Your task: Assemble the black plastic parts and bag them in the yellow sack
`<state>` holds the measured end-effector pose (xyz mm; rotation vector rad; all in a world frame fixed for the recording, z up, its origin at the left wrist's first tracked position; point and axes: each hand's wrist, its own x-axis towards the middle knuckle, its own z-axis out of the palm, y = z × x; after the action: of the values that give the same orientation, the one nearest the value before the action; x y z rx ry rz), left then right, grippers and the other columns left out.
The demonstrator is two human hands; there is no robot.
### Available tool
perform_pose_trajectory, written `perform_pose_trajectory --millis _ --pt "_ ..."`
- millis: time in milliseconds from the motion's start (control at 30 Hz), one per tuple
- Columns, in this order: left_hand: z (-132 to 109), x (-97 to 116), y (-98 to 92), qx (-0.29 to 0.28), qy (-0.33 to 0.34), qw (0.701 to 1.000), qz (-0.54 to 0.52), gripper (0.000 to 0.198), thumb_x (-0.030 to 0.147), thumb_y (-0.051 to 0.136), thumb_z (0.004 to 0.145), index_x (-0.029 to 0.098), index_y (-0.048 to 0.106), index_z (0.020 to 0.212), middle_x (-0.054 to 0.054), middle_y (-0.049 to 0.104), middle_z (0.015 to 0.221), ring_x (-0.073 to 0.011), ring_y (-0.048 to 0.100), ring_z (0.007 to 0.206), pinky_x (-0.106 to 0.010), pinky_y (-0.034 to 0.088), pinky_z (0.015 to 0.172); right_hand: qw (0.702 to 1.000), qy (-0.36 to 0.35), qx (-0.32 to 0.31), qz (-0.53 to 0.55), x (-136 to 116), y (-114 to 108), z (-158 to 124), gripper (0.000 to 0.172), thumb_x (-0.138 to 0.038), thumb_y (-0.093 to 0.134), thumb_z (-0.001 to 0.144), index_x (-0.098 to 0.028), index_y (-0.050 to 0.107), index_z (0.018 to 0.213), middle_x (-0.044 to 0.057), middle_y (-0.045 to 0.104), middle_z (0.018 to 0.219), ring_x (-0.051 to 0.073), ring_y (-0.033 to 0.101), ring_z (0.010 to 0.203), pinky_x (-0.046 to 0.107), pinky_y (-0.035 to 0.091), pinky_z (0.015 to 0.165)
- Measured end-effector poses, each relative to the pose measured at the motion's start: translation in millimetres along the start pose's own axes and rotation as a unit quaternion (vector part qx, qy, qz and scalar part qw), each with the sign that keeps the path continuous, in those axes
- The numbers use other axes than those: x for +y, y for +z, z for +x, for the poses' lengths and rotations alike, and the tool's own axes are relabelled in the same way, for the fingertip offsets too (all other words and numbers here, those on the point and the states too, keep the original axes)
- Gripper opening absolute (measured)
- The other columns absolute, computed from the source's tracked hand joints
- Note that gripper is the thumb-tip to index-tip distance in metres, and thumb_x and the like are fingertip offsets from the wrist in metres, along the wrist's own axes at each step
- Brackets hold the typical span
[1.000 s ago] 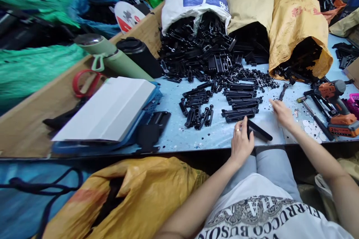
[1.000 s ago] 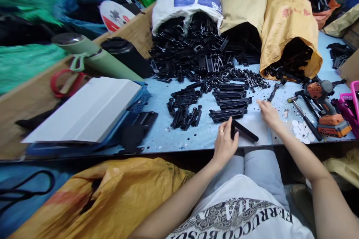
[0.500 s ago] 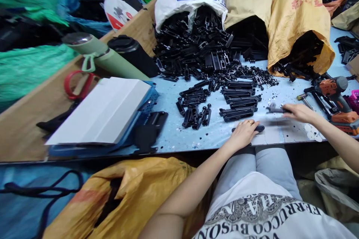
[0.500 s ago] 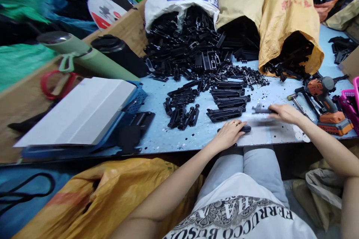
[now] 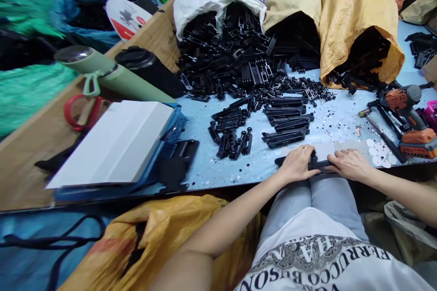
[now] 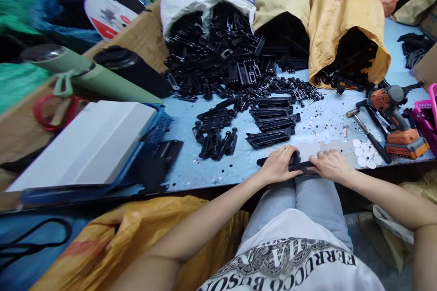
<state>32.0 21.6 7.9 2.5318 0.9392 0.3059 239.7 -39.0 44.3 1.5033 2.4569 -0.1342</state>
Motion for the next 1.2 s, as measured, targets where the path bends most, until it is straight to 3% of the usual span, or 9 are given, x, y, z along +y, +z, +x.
perform_pose_trajectory --millis 167,500,667,733,800,867,1000,1100,1200 --pt "-2.8 -6.0 0.4 0.016 0.017 1.000 -0.006 0.057 0.049 0.067 0.067 0.018 0.045 0.110 -0.011 0.057 0.105 -0.0275 0.056 0.099 -0.036 0.044 0.080 0.999 0.002 0.022 -0.024 -9.9 -6.9 -4.2 0.036 -0.044 0.027 0.096 -0.020 0.053 0.104 0.010 0.061 0.088 0.022 0.060 0.079 0.029 0.031 0.064" --pt "-11.1 -7.0 3.7 0.058 0.013 0.998 -0.023 0.042 0.052 0.061 0.074 0.020 0.051 0.099 -0.006 0.061 0.091 -0.0216 0.061 0.086 -0.031 0.045 0.072 0.997 -0.038 0.048 -0.055 -6.7 -26.0 1.3 0.035 -0.039 0.028 0.097 -0.019 0.053 0.108 0.010 0.061 0.087 0.021 0.058 0.077 0.030 0.030 0.066" --pt "-2.6 -2.5 0.7 -0.004 0.023 1.000 0.007 0.053 0.059 0.060 0.072 0.018 0.051 0.104 -0.008 0.061 0.093 -0.0231 0.059 0.087 -0.033 0.045 0.074 0.996 -0.048 0.068 -0.031 13.3 -2.4 4.8 0.040 -0.047 0.029 0.095 -0.019 0.056 0.098 0.007 0.060 0.084 0.017 0.056 0.074 0.029 0.029 0.065" --pt "21.9 0.1 -5.0 -0.006 0.061 0.998 0.030 0.059 0.058 0.059 0.073 0.016 0.049 0.113 -0.011 0.059 0.107 -0.0258 0.054 0.103 -0.037 0.043 0.085 0.994 -0.048 0.096 -0.022 26.5 17.2 4.9 0.041 -0.050 0.032 0.094 -0.018 0.058 0.091 0.007 0.060 0.083 0.018 0.055 0.076 0.029 0.030 0.066" --pt "63.3 0.4 -13.2 0.027 0.070 0.995 0.058 0.053 0.047 0.055 0.081 0.016 0.044 0.123 -0.013 0.051 0.124 -0.0268 0.043 0.118 -0.041 0.035 0.098 0.991 -0.039 0.128 -0.010 37.1 36.3 2.6 0.041 -0.050 0.035 0.093 -0.017 0.059 0.089 0.007 0.060 0.083 0.019 0.055 0.079 0.030 0.031 0.068" --pt "115.7 -3.5 -21.8 0.042 0.003 0.996 0.080 0.038 0.027 0.045 0.088 0.017 0.044 0.125 -0.013 0.051 0.123 -0.0244 0.044 0.116 -0.040 0.036 0.097 0.988 -0.023 0.152 0.006 42.4 50.6 -1.6 0.040 -0.049 0.036 0.093 -0.016 0.059 0.091 0.008 0.061 0.085 0.019 0.054 0.080 0.030 0.033 0.070" --pt "206.4 -19.2 -27.5 0.034 -0.103 0.990 0.087 0.039 0.006 0.040 0.084 0.015 0.051 0.121 -0.016 0.052 0.119 -0.0246 0.047 0.113 -0.037 0.041 0.091 0.982 -0.002 0.183 0.039 48.2 58.1 -1.8 0.038 -0.048 0.038 0.093 -0.017 0.058 0.102 0.010 0.062 0.096 0.021 0.054 0.087 0.031 0.037 0.073" --pt "233.2 -25.1 -16.4 0.034 -0.131 0.987 0.083 0.031 0.002 0.043 0.081 0.003 0.057 0.108 -0.024 0.054 0.112 -0.0280 0.052 0.108 -0.038 0.045 0.086 0.972 0.036 0.222 0.068 71.0 46.2 23.2 0.036 -0.043 0.036 0.094 -0.017 0.056 0.110 0.011 0.061 0.103 0.021 0.053 0.094 0.032 0.039 0.079" --pt "228.0 -21.1 -3.1 0.027 -0.132 0.988 0.075 0.025 -0.001 0.047 0.077 -0.001 0.060 0.099 -0.023 0.059 0.101 -0.0264 0.059 0.098 -0.035 0.047 0.082 0.955 0.134 0.249 0.094 111.9 26.5 74.1 0.034 -0.032 0.034 0.095 -0.014 0.053 0.116 0.012 0.059 0.108 0.022 0.052 0.100 0.032 0.040 0.083"
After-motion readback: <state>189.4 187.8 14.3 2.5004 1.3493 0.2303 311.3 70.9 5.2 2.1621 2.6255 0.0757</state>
